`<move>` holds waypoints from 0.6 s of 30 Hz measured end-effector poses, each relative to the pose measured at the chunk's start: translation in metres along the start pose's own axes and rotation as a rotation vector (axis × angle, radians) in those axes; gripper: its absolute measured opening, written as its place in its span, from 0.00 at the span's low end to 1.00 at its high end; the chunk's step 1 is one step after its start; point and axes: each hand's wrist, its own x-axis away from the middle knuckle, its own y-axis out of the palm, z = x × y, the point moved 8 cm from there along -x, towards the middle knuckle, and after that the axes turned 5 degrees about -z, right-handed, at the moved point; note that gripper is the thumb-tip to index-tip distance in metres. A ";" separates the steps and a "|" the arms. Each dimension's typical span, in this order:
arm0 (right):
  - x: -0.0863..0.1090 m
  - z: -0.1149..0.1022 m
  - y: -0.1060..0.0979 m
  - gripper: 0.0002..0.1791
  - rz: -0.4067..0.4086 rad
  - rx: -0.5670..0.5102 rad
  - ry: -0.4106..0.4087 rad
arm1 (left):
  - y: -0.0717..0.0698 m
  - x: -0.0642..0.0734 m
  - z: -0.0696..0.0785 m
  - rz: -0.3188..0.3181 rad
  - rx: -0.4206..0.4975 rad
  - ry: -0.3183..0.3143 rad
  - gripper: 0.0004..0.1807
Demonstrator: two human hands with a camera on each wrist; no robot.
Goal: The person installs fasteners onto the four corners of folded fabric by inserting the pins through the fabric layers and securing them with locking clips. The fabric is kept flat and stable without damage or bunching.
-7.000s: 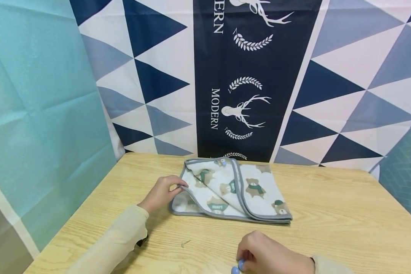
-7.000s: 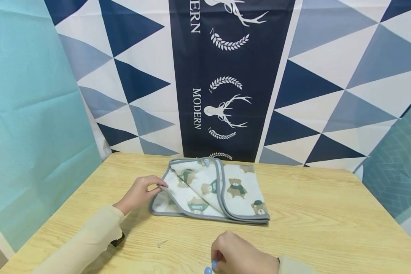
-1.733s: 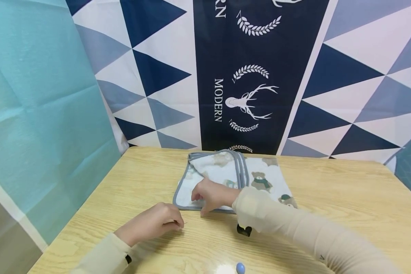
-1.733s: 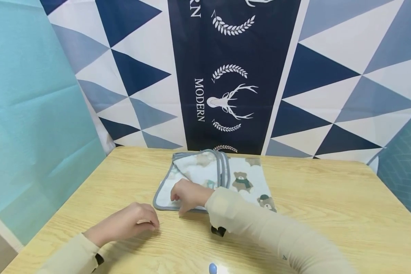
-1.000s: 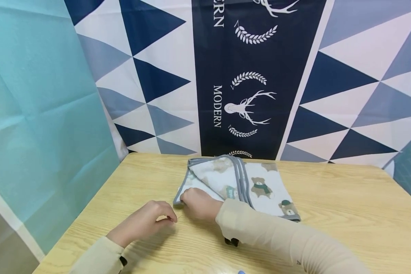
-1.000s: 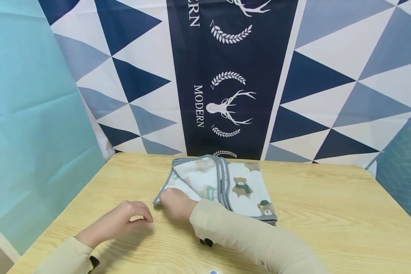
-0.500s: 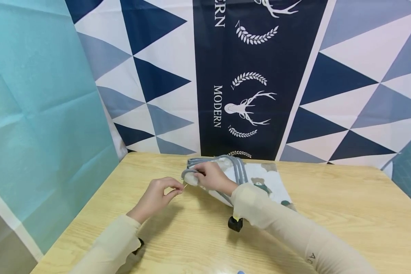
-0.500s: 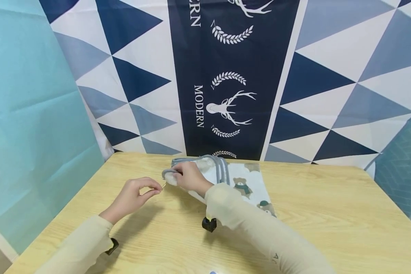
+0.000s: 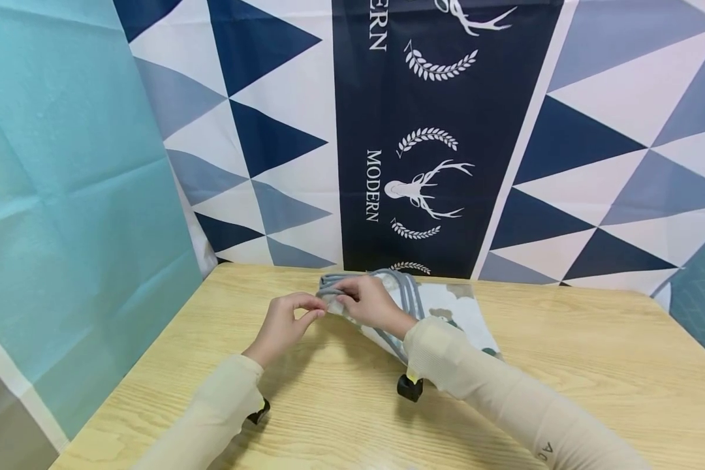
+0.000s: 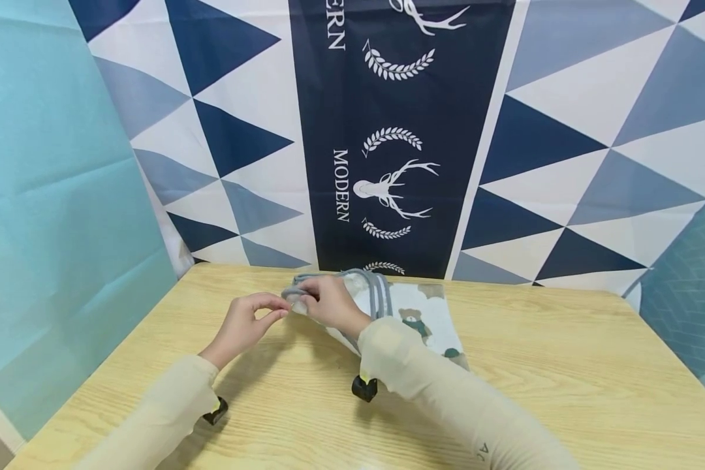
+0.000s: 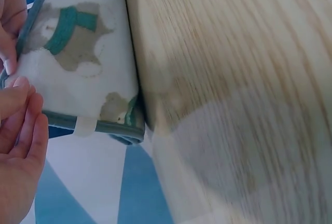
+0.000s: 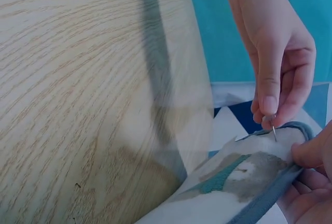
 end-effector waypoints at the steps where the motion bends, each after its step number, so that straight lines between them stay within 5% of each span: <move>1: 0.001 -0.001 0.000 0.11 0.003 0.006 -0.004 | 0.000 0.000 -0.001 0.002 0.004 -0.004 0.04; 12: 0.003 -0.006 -0.002 0.09 0.038 0.087 0.061 | -0.003 -0.006 -0.003 0.089 0.012 -0.062 0.09; 18: 0.006 -0.010 0.005 0.08 -0.028 0.060 0.012 | 0.000 -0.011 -0.001 0.063 -0.052 -0.012 0.17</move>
